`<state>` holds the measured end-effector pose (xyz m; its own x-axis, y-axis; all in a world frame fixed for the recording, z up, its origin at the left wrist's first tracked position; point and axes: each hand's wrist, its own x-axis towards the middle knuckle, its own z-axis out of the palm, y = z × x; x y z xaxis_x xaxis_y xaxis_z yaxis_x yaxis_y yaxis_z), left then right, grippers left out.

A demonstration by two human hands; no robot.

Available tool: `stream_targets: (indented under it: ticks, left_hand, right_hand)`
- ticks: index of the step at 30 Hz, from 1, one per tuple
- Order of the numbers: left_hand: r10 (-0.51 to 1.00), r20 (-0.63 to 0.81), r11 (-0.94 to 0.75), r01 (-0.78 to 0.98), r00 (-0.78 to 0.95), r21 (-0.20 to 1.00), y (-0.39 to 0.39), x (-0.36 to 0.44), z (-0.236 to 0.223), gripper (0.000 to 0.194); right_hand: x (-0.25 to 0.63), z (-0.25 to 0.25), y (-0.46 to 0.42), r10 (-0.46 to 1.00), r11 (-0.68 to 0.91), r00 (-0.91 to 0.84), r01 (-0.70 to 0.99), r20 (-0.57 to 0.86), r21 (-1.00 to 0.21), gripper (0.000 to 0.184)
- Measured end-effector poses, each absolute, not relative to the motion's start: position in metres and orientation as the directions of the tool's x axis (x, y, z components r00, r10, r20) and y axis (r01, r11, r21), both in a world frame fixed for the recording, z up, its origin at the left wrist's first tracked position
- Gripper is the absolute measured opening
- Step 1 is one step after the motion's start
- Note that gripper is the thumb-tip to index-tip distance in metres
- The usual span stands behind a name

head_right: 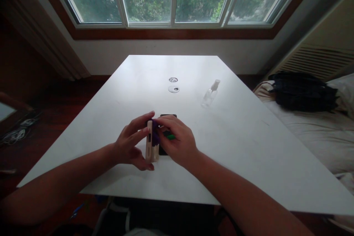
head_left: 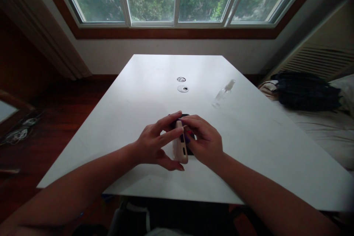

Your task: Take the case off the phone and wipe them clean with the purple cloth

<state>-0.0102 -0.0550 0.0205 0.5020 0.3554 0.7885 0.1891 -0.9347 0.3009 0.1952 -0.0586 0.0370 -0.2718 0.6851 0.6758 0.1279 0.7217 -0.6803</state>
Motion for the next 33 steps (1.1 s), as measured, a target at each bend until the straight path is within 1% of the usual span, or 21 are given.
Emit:
stream_targets:
  ticks: [4, 9, 13, 18, 20, 22, 25, 27, 30, 33]
  left_hand:
    - [0.366, 0.799, -0.931, 0.19, 0.477, 0.313, -0.054, -0.008, 0.022, 0.111]
    - [0.314, 0.838, -0.949, 0.158, 0.447, 0.272, -0.051, -0.007, 0.025, 0.105]
    - [0.345, 0.838, -0.939, 0.17, 0.423, 0.3, -0.051, -0.009, 0.023, 0.102]
    - [0.397, 0.838, -0.918, 0.163, 0.373, 0.362, -0.051, -0.009, 0.019, 0.099]
    - [0.406, 0.843, -0.914, 0.155, 0.353, 0.375, -0.05, -0.009, 0.017, 0.098]
    - [0.394, 0.859, -0.919, 0.16, 0.328, 0.36, -0.05, -0.008, 0.016, 0.097]
    - [0.344, 0.896, -0.936, 0.181, 0.28, 0.303, -0.051, -0.008, 0.014, 0.098]
    - [0.313, 0.922, -0.942, 0.198, 0.228, 0.271, -0.051, -0.007, 0.014, 0.097]
    - [0.295, 0.943, -0.943, 0.204, 0.155, 0.261, -0.051, -0.006, 0.015, 0.093]
    - [0.274, 0.956, -0.947, 0.201, 0.109, 0.249, -0.049, -0.004, 0.016, 0.094]
  right_hand:
    - [0.194, 0.033, -0.055, 0.724, 0.686, -0.276, 0.185, 0.633, -0.704, 0.028]
    - [0.196, 0.034, -0.048, 0.744, 0.648, -0.347, 0.164, 0.571, -0.744, 0.027]
    - [0.198, 0.04, -0.045, 0.749, 0.612, -0.474, 0.226, 0.464, -0.758, 0.027]
    - [0.199, 0.035, -0.039, 0.77, 0.532, -0.567, 0.321, 0.291, -0.783, 0.025]
    - [0.2, 0.032, -0.037, 0.761, 0.52, -0.606, 0.358, 0.231, -0.776, 0.025]
    - [0.2, 0.029, -0.035, 0.736, 0.538, -0.649, 0.39, 0.192, -0.747, 0.024]
    - [0.2, 0.026, -0.034, 0.707, 0.565, -0.689, 0.412, 0.162, -0.715, 0.025]
    - [0.2, 0.025, -0.033, 0.718, 0.555, -0.68, 0.433, 0.146, -0.71, 0.027]
    - [0.2, 0.025, -0.03, 0.736, 0.542, -0.662, 0.45, 0.143, -0.71, 0.03]
    - [0.203, 0.025, -0.026, 0.724, 0.562, -0.667, 0.422, 0.176, -0.711, 0.031]
